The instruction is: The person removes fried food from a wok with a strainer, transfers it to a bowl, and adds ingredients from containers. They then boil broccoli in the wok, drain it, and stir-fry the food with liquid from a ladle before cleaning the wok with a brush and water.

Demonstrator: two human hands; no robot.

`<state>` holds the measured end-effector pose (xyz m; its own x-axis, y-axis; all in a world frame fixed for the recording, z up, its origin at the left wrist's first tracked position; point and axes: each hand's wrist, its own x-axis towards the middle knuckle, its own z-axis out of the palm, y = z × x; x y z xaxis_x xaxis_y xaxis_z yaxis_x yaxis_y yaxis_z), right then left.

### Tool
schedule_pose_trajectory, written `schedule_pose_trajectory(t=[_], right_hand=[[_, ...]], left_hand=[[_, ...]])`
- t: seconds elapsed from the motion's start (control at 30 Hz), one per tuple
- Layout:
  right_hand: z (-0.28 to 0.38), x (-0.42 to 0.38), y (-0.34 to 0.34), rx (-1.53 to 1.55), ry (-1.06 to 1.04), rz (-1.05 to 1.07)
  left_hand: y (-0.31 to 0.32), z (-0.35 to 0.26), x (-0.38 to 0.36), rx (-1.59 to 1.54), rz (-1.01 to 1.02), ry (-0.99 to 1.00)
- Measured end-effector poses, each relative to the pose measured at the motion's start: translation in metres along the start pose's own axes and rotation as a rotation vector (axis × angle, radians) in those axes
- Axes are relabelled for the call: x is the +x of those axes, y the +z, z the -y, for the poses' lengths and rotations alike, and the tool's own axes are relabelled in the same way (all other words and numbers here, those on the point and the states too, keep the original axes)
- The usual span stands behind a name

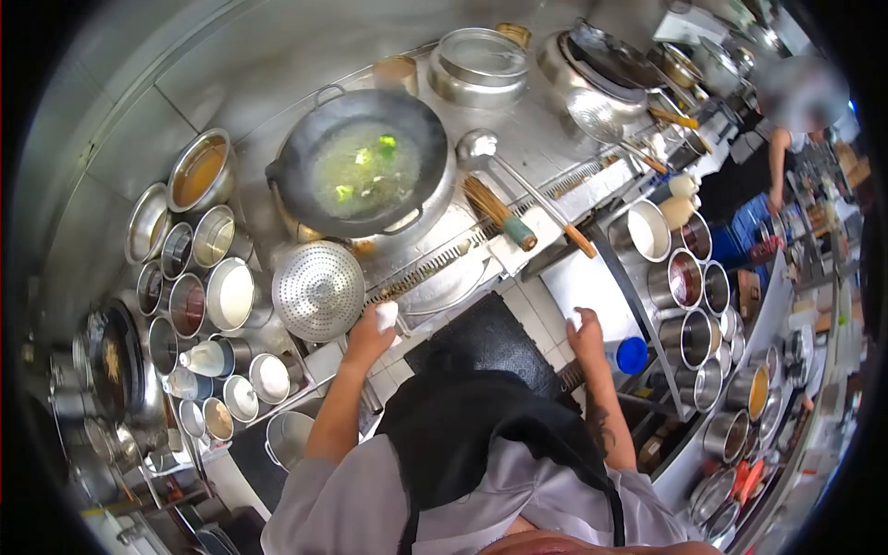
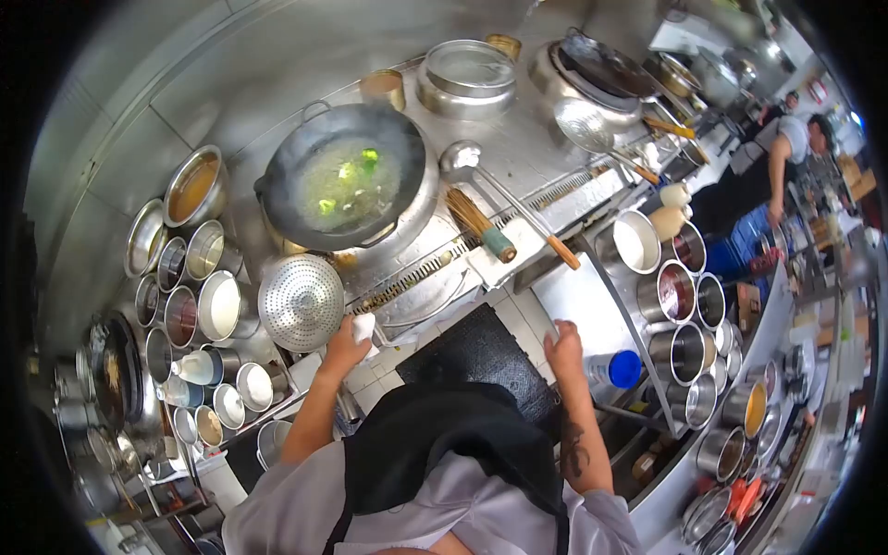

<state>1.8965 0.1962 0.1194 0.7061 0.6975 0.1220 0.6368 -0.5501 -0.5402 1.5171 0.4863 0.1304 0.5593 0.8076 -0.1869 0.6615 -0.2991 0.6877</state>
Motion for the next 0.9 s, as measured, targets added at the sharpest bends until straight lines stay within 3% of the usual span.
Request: schedule_pose_trajectory(t=[0.03,0.13,0.23,0.33,0.37,0.5,0.57,0.63,0.67,0.77,0.8,0.83,0.9], right_hand=[[-0.010,0.028,0.000,-0.024,-0.115,-0.083],[-0.018,0.102,-0.003,-0.151,-0.182,-0.108],[-0.026,0.159,0.006,-0.224,-0.247,-0.034],[-0.048,0.203,0.032,-0.355,-0.097,0.251],[-0.075,0.216,0.050,-0.327,-0.193,0.220],[-0.084,0.260,0.060,0.025,-0.084,0.506],[-0.072,0.271,0.055,0.053,-0.203,0.461],[-0.025,0.276,0.019,0.491,0.162,0.646],[-0.009,0.273,0.007,0.524,0.174,0.642],[0.009,0.260,-0.013,0.736,0.056,0.730],[0.016,0.261,-0.018,0.799,0.055,0.824],[0.033,0.265,-0.025,0.800,0.042,0.825],[0.080,0.276,-0.035,0.682,-0.068,0.796]], left_hand=[[-0.002,0.004,-0.002,-0.003,-0.017,-0.019],[-0.019,-0.009,-0.015,-0.828,0.092,-0.251],[-0.043,-0.052,-0.038,-1.035,0.090,-0.304],[-0.034,-0.092,-0.053,-1.338,0.027,-0.310],[-0.027,-0.105,-0.057,-1.429,0.023,-0.298],[0.012,-0.150,-0.061,-1.421,-0.198,-0.336],[0.021,-0.166,-0.063,-1.414,-0.248,-0.362],[0.027,-0.173,-0.069,-1.361,-0.174,-0.430],[0.030,-0.174,-0.074,-1.309,-0.168,-0.423],[0.045,-0.164,-0.090,-1.141,-0.232,-0.471],[0.049,-0.164,-0.092,-1.046,-0.307,-0.575],[0.056,-0.156,-0.095,-1.049,-0.318,-0.566],[0.079,-0.122,-0.104,-0.759,-0.343,-0.604]])
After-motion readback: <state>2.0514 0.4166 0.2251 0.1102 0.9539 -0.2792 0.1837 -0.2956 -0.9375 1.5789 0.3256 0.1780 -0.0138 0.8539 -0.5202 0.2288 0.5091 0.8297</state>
